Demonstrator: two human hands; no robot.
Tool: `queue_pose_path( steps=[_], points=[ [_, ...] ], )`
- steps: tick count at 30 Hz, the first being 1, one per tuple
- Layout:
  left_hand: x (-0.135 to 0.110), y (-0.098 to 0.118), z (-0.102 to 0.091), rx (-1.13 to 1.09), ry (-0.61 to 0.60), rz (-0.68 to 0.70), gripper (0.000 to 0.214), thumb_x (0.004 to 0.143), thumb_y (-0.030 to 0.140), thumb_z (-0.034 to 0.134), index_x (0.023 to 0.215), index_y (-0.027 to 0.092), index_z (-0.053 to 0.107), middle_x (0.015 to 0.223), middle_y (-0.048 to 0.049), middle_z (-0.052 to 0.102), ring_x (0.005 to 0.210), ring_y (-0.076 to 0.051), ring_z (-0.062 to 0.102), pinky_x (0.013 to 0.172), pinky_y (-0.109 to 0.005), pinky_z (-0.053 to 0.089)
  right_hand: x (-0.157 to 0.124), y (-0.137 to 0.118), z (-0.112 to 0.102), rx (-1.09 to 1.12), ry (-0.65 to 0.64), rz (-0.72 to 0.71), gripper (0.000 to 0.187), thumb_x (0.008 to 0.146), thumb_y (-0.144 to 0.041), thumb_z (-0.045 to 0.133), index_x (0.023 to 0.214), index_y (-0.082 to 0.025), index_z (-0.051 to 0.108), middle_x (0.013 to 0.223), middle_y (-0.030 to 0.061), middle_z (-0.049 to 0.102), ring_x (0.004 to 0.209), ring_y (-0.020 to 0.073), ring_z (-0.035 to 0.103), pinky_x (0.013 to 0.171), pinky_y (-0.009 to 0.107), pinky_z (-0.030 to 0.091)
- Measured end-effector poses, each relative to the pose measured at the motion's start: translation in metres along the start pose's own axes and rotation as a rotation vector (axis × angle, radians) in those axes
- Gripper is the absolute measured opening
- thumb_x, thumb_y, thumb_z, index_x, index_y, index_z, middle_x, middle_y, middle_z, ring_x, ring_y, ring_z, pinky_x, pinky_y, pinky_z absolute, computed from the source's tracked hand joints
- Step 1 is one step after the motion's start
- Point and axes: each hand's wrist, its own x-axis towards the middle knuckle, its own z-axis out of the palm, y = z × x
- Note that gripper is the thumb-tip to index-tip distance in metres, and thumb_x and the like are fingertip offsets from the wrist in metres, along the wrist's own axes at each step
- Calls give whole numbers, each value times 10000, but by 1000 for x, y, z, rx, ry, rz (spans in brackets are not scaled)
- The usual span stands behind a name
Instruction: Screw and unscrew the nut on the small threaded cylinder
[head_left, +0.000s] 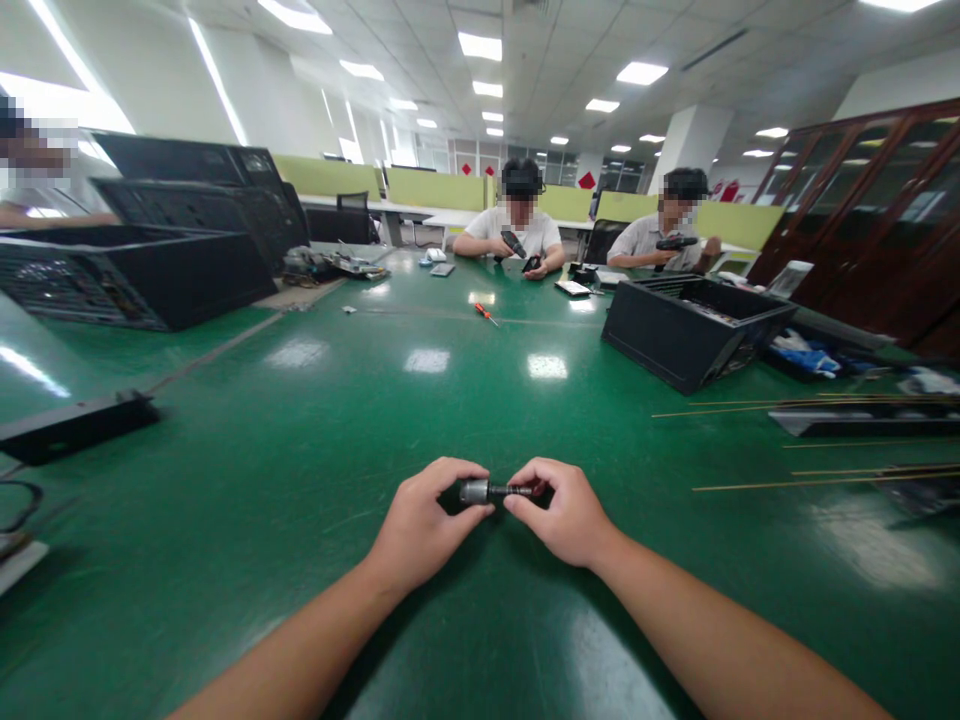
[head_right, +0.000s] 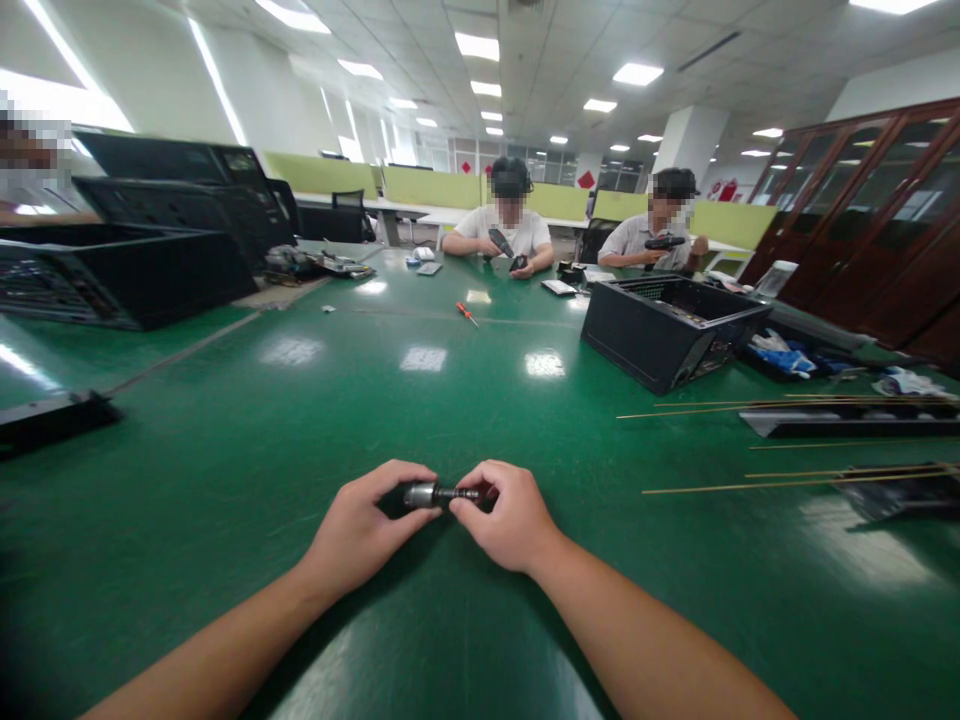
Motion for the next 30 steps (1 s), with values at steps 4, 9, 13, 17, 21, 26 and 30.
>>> queue_pose_path(
  steps=[4,9,13,17,21,26,30],
  points=[
    [0,-1,-1,-10,3,12,222,792,237,722,1007,229,669,963,-21,702,891,-183,656,819,-303,502,0,0,0,16,3,15,67,767,-230,705,819,-188,710,746,7,684,681,148,588,641,260,442],
    [0,0,-1,-6,10,12,252,784,253,741,1026,228,674,972,-23,703,900,-188,654,822,-306,502,0,1,-1,52,6,35,73,769,-223,697,830,-183,707,742,5,680,676,145,589,639,256,443],
    [1,1,-1,-6,20,8,270,771,252,759,1028,235,678,970,-12,709,899,-186,655,831,-301,504,1,1,-1,93,4,59,77,774,-231,691,831,-180,706,723,2,670,657,142,582,630,256,446],
    [1,1,-1,-8,25,13,270,771,247,762,1028,239,680,968,-4,711,895,-180,655,828,-291,503,1,2,-1,112,3,70,78,771,-229,692,828,-178,706,723,4,670,656,142,581,632,257,448],
    [1,-1,-1,-10,28,13,270,768,242,763,1025,238,681,967,-3,710,898,-180,653,827,-290,499,1,3,-1,115,2,71,79,771,-229,690,827,-177,707,712,1,665,653,140,576,626,256,439],
    [1,0,0,-24,38,9,263,769,237,761,1020,245,682,966,7,709,899,-170,652,831,-279,495,1,4,-1,129,4,72,87,769,-234,692,831,-175,708,714,2,664,655,139,574,630,256,436],
    [1,0,0,-24,39,12,266,770,245,764,1022,255,680,969,19,708,900,-161,651,834,-271,491,1,5,0,131,9,80,86,768,-236,689,826,-175,709,706,2,661,643,138,567,621,257,432]
  ],
)
